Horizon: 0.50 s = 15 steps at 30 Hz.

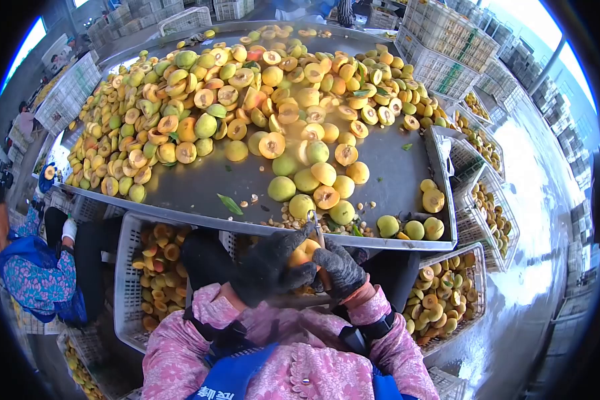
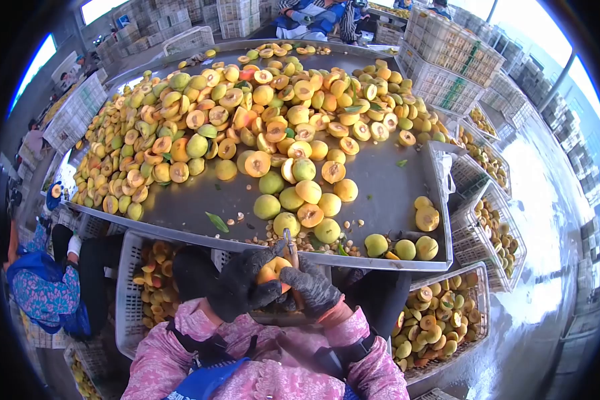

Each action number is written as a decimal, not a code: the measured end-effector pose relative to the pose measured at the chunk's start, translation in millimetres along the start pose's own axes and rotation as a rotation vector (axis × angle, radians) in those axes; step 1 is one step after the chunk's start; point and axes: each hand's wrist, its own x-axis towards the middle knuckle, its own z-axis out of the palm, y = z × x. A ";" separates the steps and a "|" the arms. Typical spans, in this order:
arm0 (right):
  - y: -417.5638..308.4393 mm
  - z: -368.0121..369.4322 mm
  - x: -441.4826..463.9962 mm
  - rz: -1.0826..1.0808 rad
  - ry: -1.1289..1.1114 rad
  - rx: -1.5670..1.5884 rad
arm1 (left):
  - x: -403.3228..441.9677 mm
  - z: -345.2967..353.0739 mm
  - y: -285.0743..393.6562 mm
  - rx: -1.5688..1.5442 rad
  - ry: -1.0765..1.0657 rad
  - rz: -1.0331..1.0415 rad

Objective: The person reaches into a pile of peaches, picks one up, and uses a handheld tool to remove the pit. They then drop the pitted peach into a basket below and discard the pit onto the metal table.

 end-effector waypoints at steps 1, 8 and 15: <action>0.7 2.2 -0.2 0.002 0.009 0.037 | -1.5 2.5 1.0 -0.030 0.040 -0.003; 10.0 11.9 2.1 -0.032 0.052 0.144 | -11.3 16.1 -1.1 -0.081 0.146 -0.101; 10.2 19.7 3.6 -0.035 0.001 0.148 | -20.7 17.1 -9.4 -0.175 0.150 -0.132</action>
